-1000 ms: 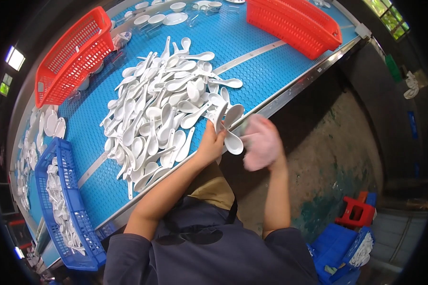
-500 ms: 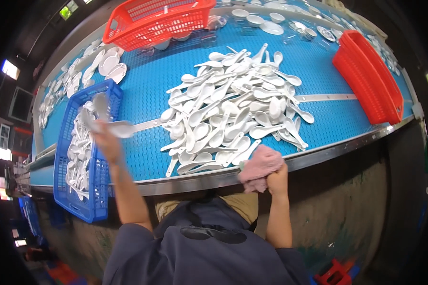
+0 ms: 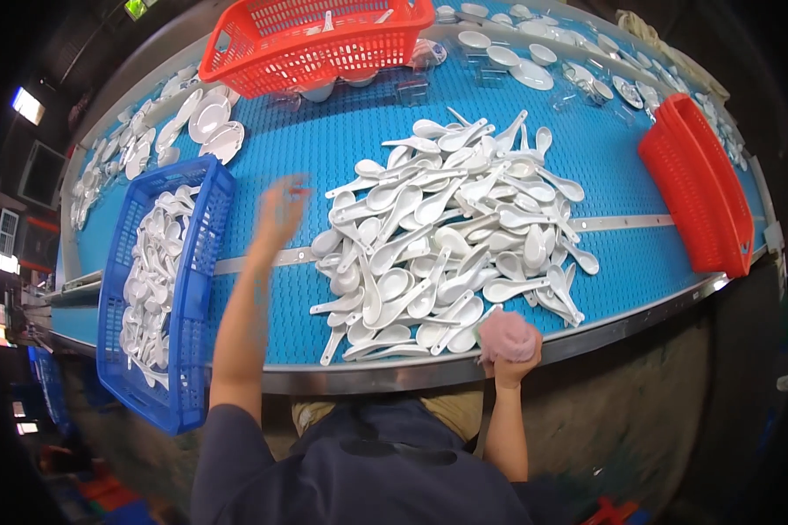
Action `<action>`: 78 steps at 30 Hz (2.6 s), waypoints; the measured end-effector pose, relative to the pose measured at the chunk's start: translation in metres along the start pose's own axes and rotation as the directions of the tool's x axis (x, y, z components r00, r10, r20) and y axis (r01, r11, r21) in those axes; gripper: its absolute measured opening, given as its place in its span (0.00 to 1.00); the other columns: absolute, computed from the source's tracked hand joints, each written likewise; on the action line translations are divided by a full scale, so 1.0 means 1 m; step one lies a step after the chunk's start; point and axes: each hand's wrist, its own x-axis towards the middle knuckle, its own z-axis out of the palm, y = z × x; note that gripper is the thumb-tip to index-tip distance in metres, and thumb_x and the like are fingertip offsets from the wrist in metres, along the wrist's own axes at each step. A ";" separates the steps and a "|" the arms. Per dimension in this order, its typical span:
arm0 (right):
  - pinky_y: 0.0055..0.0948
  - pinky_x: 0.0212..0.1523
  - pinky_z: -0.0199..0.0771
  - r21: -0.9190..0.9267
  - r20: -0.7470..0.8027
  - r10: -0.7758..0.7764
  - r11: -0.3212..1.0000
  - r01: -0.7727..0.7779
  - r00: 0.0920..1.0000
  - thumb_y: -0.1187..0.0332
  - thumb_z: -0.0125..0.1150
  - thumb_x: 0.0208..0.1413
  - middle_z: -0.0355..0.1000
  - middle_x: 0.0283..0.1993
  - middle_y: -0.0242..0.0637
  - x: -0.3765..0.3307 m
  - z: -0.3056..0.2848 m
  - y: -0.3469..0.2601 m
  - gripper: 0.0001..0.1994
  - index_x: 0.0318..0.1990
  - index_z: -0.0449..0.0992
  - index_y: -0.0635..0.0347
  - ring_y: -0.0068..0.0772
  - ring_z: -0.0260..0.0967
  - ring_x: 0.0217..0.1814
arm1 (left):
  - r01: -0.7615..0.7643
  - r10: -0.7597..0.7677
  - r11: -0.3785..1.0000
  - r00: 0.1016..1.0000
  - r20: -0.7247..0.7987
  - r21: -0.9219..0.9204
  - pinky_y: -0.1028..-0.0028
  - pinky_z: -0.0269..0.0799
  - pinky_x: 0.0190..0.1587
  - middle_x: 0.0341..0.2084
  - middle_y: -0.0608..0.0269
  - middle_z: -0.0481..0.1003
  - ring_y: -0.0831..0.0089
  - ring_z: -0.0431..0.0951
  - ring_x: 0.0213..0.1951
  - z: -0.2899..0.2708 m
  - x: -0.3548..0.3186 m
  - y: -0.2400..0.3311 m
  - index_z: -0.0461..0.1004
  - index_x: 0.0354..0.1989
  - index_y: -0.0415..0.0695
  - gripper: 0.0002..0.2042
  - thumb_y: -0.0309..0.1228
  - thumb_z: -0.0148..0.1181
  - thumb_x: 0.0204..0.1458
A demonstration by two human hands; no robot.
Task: Wiping white plastic spoons with a cloth and sorting them into baskets.
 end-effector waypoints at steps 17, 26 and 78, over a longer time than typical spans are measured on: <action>0.32 0.31 0.70 -0.231 -0.005 -0.039 0.972 0.037 0.999 0.65 0.66 0.33 0.70 0.29 0.42 0.003 0.005 0.013 0.20 0.35 0.69 0.65 0.42 0.70 0.28 | -0.005 0.051 0.993 0.911 0.409 -0.114 0.71 0.67 0.37 0.33 0.57 0.75 0.68 0.73 0.32 0.147 0.149 0.019 0.73 0.33 0.40 0.09 0.31 0.59 0.46; 0.31 0.32 0.70 -0.274 0.043 -0.057 0.959 0.067 0.997 0.64 0.68 0.33 0.70 0.29 0.41 0.009 0.009 0.013 0.21 0.34 0.68 0.64 0.40 0.69 0.28 | 0.131 -0.021 0.984 0.760 0.650 -0.123 0.76 0.66 0.33 0.25 0.65 0.73 0.78 0.69 0.29 0.125 0.158 0.029 0.72 0.29 0.40 0.06 0.28 0.59 0.43; 0.31 0.31 0.70 -0.211 0.081 0.013 0.977 0.004 0.997 0.65 0.68 0.31 0.70 0.28 0.42 0.014 0.010 0.009 0.21 0.35 0.69 0.64 0.43 0.70 0.28 | -0.216 -0.088 0.823 0.866 0.493 0.526 0.66 0.73 0.29 0.27 0.54 0.73 0.60 0.76 0.30 0.132 0.069 0.086 0.73 0.28 0.39 0.25 0.49 0.67 0.31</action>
